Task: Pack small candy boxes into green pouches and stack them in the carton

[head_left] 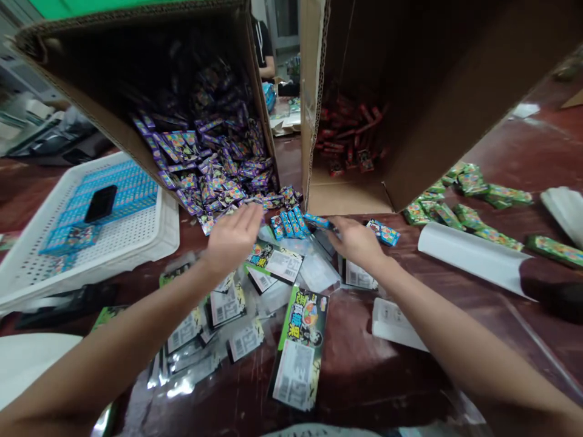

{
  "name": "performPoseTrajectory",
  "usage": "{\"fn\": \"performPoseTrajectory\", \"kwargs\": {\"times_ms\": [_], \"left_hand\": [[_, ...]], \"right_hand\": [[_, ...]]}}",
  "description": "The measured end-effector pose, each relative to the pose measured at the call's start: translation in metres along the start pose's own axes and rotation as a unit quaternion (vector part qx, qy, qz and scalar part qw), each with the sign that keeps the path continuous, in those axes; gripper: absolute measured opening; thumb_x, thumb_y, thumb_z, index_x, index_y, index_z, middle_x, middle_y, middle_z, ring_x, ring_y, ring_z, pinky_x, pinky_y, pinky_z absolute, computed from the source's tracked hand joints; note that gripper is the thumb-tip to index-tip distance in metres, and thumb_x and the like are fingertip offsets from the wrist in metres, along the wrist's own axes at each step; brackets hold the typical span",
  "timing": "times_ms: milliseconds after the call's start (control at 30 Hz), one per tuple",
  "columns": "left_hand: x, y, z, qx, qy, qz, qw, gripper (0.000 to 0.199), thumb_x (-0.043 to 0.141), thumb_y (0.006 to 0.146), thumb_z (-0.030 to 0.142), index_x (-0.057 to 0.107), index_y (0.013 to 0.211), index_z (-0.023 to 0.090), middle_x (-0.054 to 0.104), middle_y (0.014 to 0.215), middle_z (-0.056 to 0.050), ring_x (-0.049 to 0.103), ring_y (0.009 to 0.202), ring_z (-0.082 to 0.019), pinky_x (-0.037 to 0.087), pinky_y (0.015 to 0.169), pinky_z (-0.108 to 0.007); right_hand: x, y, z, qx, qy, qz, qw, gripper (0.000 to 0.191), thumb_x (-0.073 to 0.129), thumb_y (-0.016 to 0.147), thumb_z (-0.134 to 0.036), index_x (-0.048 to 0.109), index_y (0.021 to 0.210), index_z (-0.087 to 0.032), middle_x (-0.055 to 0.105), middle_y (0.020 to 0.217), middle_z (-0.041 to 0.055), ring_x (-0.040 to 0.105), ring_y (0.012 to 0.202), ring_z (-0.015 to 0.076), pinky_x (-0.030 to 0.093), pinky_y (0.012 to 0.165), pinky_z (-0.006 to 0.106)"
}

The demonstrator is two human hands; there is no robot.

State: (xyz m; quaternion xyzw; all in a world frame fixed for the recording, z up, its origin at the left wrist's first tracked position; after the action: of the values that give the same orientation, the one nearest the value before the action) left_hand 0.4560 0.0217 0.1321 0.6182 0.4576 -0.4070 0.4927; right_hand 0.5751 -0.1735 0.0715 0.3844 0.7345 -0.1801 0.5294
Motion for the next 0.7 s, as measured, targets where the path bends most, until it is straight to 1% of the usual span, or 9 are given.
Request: {"fn": "performPoseTrajectory", "kwargs": {"times_ms": [100, 167, 267, 333, 400, 467, 533, 600, 700], "left_hand": [[-0.034, -0.052, 0.103, 0.169, -0.05, 0.053, 0.983, 0.045, 0.041, 0.101, 0.016, 0.052, 0.144, 0.016, 0.059, 0.145, -0.014, 0.058, 0.13, -0.032, 0.05, 0.093, -0.046], [-0.043, -0.085, 0.165, 0.235, -0.09, 0.064, 0.966, 0.041, 0.043, 0.1, 0.016, 0.056, 0.139, 0.015, 0.063, 0.14, -0.014, 0.063, 0.122, -0.031, 0.051, 0.088, -0.044], [-0.034, -0.115, 0.231, 0.266, -0.144, 0.053, 0.952, 0.038, 0.047, 0.099, 0.015, 0.059, 0.134, 0.012, 0.068, 0.131, -0.016, 0.067, 0.11, -0.03, 0.052, 0.083, -0.042], [-0.021, -0.122, 0.258, 0.269, -0.167, 0.033, 0.948, 0.038, 0.049, 0.098, 0.015, 0.059, 0.134, 0.012, 0.067, 0.132, -0.016, 0.067, 0.107, -0.029, 0.051, 0.083, -0.041], [-0.013, -0.125, 0.274, 0.273, -0.196, 0.015, 0.942, 0.037, 0.051, 0.1, 0.025, 0.058, 0.134, 0.012, 0.064, 0.136, -0.017, 0.065, 0.111, -0.028, 0.05, 0.086, -0.04], [-0.016, -0.127, 0.275, 0.281, -0.236, 0.019, 0.93, 0.04, 0.052, 0.1, 0.042, 0.064, 0.124, 0.012, 0.068, 0.129, -0.016, 0.065, 0.107, -0.027, 0.05, 0.084, -0.039], [-0.026, -0.131, 0.264, 0.282, -0.266, 0.042, 0.921, 0.041, 0.053, 0.098, 0.052, 0.069, 0.102, 0.015, 0.074, 0.105, -0.011, 0.066, 0.091, -0.024, 0.048, 0.075, -0.037], [-0.036, -0.132, 0.244, 0.258, -0.271, 0.065, 0.925, 0.034, 0.058, 0.095, 0.049, 0.067, 0.087, 0.017, 0.072, 0.088, -0.006, 0.063, 0.077, -0.021, 0.046, 0.07, -0.036], [-0.034, -0.128, 0.221, 0.197, -0.244, 0.046, 0.948, 0.03, 0.067, 0.09, 0.046, 0.067, 0.098, 0.017, 0.071, 0.099, -0.009, 0.064, 0.09, -0.025, 0.05, 0.079, -0.04]], "right_hand": [[-0.038, -0.049, 0.018, 0.009, 0.125, 0.016, 0.992, 0.045, 0.042, 0.101, -0.04, 0.06, 0.136, -0.017, 0.069, 0.13, 0.0122, 0.065, 0.118, 0.0278, 0.05, 0.1, 0.041], [-0.051, -0.09, 0.03, 0.024, 0.235, -0.026, 0.971, 0.047, 0.044, 0.101, -0.049, 0.064, 0.134, -0.021, 0.073, 0.121, 0.0085, 0.068, 0.11, 0.0269, 0.054, 0.095, 0.042], [-0.051, -0.149, 0.046, 0.085, 0.31, -0.105, 0.941, 0.05, 0.052, 0.097, -0.053, 0.065, 0.134, -0.022, 0.075, 0.088, 0.0046, 0.068, 0.072, 0.02, 0.058, 0.067, 0.034], [-0.052, -0.175, 0.055, 0.127, 0.35, -0.091, 0.924, 0.051, 0.055, 0.096, -0.052, 0.061, 0.135, -0.02, 0.072, 0.083, 0.0026, 0.058, 0.056, 0.0137, 0.051, 0.052, 0.027], [-0.047, -0.186, 0.056, 0.148, 0.387, -0.06, 0.908, 0.048, 0.056, 0.096, -0.05, 0.061, 0.132, -0.019, 0.072, 0.09, 0.0035, 0.056, 0.054, 0.0111, 0.049, 0.048, 0.025], [-0.035, -0.185, 0.043, 0.125, 0.395, -0.05, 0.909, 0.04, 0.057, 0.097, -0.046, 0.063, 0.127, -0.02, 0.074, 0.102, 0.0051, 0.065, 0.067, 0.0135, 0.056, 0.059, 0.028], [-0.016, -0.178, 0.015, 0.055, 0.37, -0.079, 0.924, 0.031, 0.055, 0.099, -0.038, 0.066, 0.123, -0.023, 0.074, 0.112, 0.0049, 0.071, 0.091, 0.018, 0.059, 0.083, 0.035], [0.002, -0.173, -0.016, -0.026, 0.319, -0.123, 0.939, 0.027, 0.054, 0.099, -0.03, 0.069, 0.121, -0.024, 0.074, 0.117, 0.005, 0.068, 0.109, 0.0204, 0.054, 0.1, 0.04], [0.013, -0.163, -0.031, -0.082, 0.227, -0.147, 0.959, 0.03, 0.057, 0.098, -0.031, 0.069, 0.125, -0.025, 0.071, 0.118, 0.0075, 0.068, 0.11, 0.0224, 0.054, 0.1, 0.042]]}}
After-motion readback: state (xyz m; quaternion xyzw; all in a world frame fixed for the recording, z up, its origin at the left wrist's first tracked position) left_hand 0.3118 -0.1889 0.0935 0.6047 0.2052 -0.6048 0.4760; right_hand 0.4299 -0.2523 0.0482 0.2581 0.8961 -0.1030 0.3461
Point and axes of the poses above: each hand's wrist, its own y-axis towards the middle knuckle, its own x-axis out of the palm, z = x × y, the point moved 9 cm from there along y, towards the middle knuckle
